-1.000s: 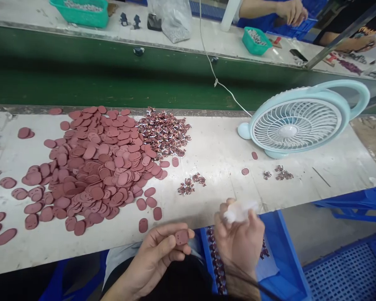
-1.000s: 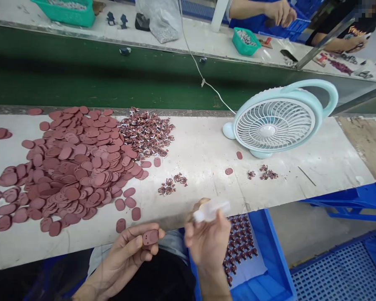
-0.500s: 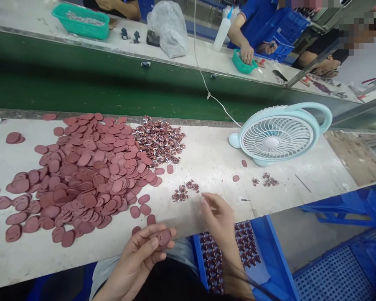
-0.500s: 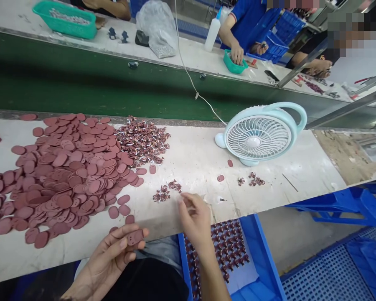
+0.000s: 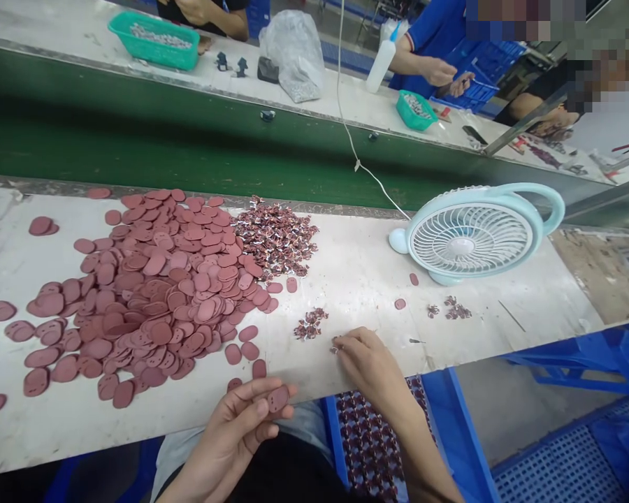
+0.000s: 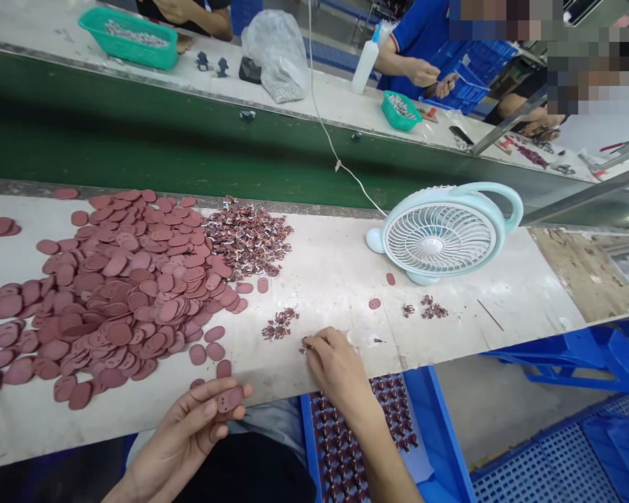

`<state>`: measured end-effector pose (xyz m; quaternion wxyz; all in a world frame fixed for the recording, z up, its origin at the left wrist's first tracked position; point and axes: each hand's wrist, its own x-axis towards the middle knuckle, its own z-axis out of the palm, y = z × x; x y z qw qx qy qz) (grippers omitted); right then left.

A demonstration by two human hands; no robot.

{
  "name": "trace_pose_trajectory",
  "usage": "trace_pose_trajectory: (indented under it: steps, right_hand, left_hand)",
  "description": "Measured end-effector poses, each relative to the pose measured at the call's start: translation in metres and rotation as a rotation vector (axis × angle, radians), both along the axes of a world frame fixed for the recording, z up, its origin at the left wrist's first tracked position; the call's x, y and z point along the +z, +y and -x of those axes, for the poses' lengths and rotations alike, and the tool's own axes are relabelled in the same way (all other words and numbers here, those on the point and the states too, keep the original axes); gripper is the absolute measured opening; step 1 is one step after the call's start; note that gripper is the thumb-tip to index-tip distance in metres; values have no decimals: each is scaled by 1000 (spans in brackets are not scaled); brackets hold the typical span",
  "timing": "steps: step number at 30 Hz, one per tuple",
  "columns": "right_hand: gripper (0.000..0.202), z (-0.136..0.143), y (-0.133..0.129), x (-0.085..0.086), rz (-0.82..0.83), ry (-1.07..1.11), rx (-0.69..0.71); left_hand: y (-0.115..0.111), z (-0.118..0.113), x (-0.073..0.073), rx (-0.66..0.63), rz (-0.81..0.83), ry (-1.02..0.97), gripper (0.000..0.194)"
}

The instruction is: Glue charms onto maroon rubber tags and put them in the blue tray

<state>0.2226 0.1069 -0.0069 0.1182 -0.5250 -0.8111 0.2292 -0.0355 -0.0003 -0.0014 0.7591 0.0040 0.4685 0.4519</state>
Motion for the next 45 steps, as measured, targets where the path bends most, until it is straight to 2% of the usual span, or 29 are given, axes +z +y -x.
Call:
trace_pose_trajectory:
  steps: [4,8,11,16,21,26,31,37,45]
  right_hand:
    - [27,6,-16,4,-3,225,-113]
    - [16,32,-51,20,311,711,-264]
    - [10,55,-71,34,449,881,-287]
    - [13,72,-74,45,419,854,-324]
    - [10,67,-69,48,430,765,-285]
    - [9,58,-67,53,457,684,-211]
    - [7,55,-66,48,546,727,-241]
    - [9,53,-68,43,558,769,-257]
    - [8,53,-74,39,484,860,-332]
  left_hand:
    - [3,-7,4,3,-15,11,34]
    - [1,-15,7,1,-64,85,32]
    - [-1,-20,5,-5,-136,118,30]
    - [-1,-23,4,1,-187,131,28]
    - [0,-25,5,11,-168,143,24]
    - [-2,-28,3,-42,-171,143,24]
    - [-3,-32,5,-28,-186,173,23]
    - [-2,-36,5,15,-191,237,20]
    - [-8,-46,2,6,-204,320,20]
